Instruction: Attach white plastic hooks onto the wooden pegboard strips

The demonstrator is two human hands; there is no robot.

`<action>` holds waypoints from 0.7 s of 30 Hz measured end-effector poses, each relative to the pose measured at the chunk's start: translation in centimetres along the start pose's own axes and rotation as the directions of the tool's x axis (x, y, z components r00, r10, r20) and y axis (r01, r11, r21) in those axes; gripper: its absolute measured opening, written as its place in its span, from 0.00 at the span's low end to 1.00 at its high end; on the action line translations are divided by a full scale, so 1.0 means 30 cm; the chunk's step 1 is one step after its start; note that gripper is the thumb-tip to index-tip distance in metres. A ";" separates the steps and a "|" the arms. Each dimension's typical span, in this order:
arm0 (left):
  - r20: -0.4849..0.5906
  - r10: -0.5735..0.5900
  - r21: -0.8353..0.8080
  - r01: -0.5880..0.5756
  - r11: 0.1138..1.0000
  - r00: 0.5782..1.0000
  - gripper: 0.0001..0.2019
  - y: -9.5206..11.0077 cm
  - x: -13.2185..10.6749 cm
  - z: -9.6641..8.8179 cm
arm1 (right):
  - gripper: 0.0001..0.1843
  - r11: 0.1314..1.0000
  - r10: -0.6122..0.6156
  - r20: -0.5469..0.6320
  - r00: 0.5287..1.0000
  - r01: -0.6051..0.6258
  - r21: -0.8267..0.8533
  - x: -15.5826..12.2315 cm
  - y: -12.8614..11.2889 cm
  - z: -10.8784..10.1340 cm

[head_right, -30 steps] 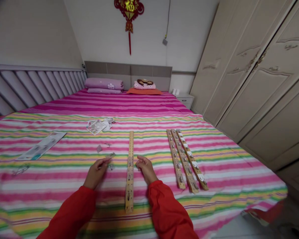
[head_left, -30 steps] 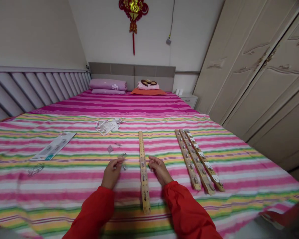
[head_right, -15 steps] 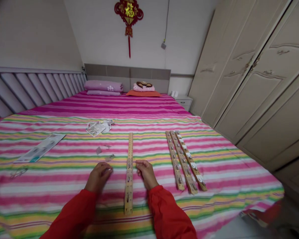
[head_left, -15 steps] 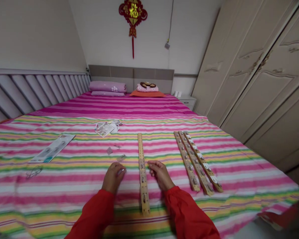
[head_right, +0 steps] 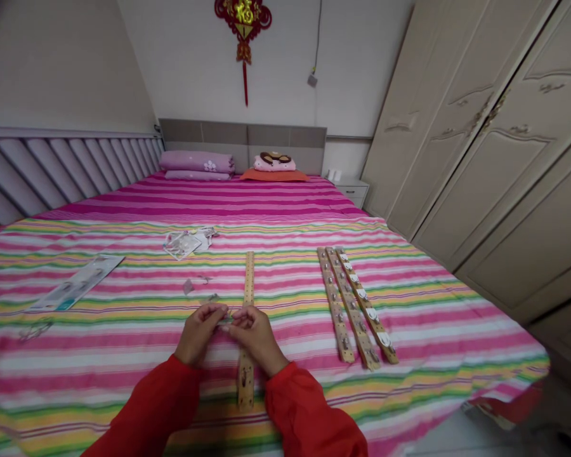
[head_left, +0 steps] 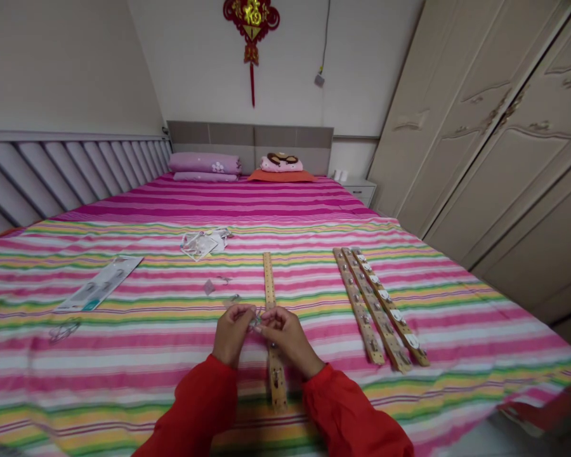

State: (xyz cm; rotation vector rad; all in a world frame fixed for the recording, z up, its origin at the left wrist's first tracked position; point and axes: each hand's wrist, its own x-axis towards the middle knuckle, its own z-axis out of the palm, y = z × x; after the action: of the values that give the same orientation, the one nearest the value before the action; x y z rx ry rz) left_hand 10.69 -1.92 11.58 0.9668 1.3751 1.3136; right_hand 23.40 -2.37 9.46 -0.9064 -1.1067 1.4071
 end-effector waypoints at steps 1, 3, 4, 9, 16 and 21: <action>0.012 0.016 0.011 -0.016 1.000 1.000 0.20 0.002 -0.002 0.012 | 0.19 1.000 -0.009 -0.015 1.000 0.009 0.001 0.001 0.003 0.002; 0.035 0.043 0.024 -0.044 0.999 0.998 0.19 0.006 -0.006 0.029 | 0.18 1.000 -0.014 -0.035 0.999 0.014 0.015 0.004 0.010 0.000; 0.040 0.055 0.033 -0.056 0.998 0.998 0.19 0.008 -0.006 0.034 | 0.18 1.000 -0.006 -0.037 0.999 0.007 0.027 0.006 0.014 -0.004; 0.122 0.139 0.118 -0.154 0.981 0.983 0.17 0.016 0.016 0.029 | 0.16 0.994 0.060 -0.063 0.996 -0.054 0.094 0.023 0.022 -0.035; 0.236 0.096 0.112 -0.126 0.986 0.967 0.31 -0.025 0.067 0.015 | 0.14 0.998 0.049 -0.063 0.997 -0.046 0.050 0.065 -0.002 -0.084; 0.301 0.132 0.080 -0.163 0.983 0.944 0.27 -0.025 0.068 0.018 | 0.11 0.986 -0.096 -0.020 0.995 0.093 -0.139 0.078 -0.017 -0.096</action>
State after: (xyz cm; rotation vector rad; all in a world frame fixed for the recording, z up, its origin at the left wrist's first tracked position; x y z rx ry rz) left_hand 10.83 0.08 10.63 1.3026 1.1666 1.1582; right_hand 25.96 0.35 9.28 -0.9549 -1.2228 1.2499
